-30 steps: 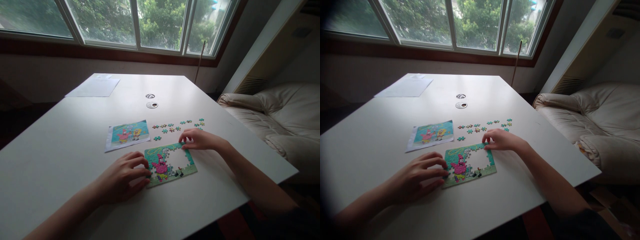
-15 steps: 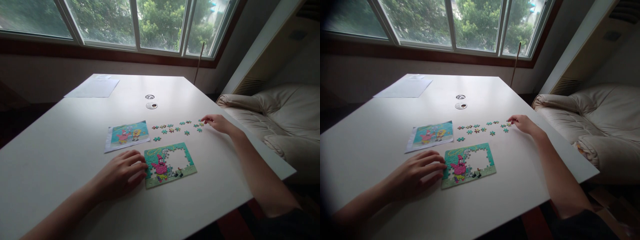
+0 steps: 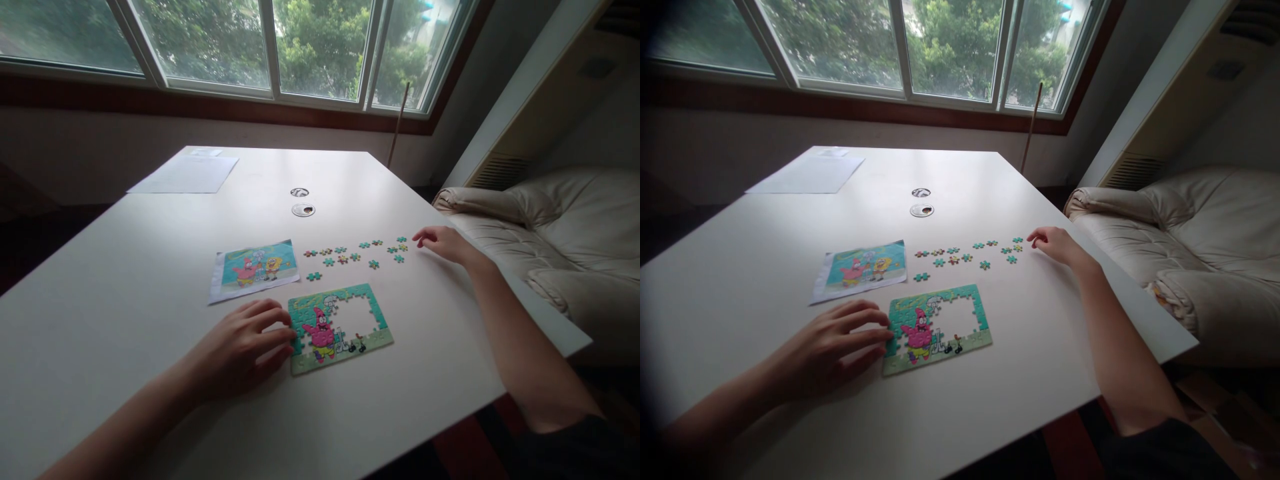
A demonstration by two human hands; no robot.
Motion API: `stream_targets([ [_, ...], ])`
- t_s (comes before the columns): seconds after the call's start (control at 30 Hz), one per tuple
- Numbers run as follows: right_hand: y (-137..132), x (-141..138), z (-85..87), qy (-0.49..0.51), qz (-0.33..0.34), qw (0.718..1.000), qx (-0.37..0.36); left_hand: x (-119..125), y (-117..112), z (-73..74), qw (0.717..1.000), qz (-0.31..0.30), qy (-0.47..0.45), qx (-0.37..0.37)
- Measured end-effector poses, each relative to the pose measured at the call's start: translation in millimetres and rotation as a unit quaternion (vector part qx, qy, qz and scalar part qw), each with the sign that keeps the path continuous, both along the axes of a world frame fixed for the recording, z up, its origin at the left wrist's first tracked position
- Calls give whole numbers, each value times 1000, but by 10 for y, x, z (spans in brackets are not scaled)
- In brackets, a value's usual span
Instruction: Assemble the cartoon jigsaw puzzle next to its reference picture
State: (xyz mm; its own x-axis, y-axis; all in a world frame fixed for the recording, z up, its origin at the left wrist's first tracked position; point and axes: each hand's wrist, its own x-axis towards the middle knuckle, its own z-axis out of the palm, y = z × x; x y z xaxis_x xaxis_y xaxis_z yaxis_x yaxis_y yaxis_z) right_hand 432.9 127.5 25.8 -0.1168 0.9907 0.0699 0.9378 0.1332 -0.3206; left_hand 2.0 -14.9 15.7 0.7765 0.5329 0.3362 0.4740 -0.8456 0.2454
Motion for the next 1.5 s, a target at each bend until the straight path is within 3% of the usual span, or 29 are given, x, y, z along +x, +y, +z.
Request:
stream_targets([
  [0.43, -8, -14, -4, -15, 0, 1000, 18, 20, -14, 8, 1000, -6, 0, 4],
  [0.77, 7, -38, -33, 29, 27, 999, 25, 13, -22, 7, 1000, -7, 0, -2],
  [0.93, -21, -160, -29, 7, 19, 999, 39, 18, -19, -1, 1000, -8, -2, -3],
  [1.07, -7, -495, -13, 8, 96, 995, 29, 47, -18, 20, 1000, -7, -3, 2],
  [1.3, 12, -1496, 79, -22, 309, 951, 1, 33, -13, 1, 1000, 1, 0, -4],
  [1.5, 119, -2041, 107, -61, 341, 938, 15, 44, -17, -4, 1000, 3, -12, -17],
])
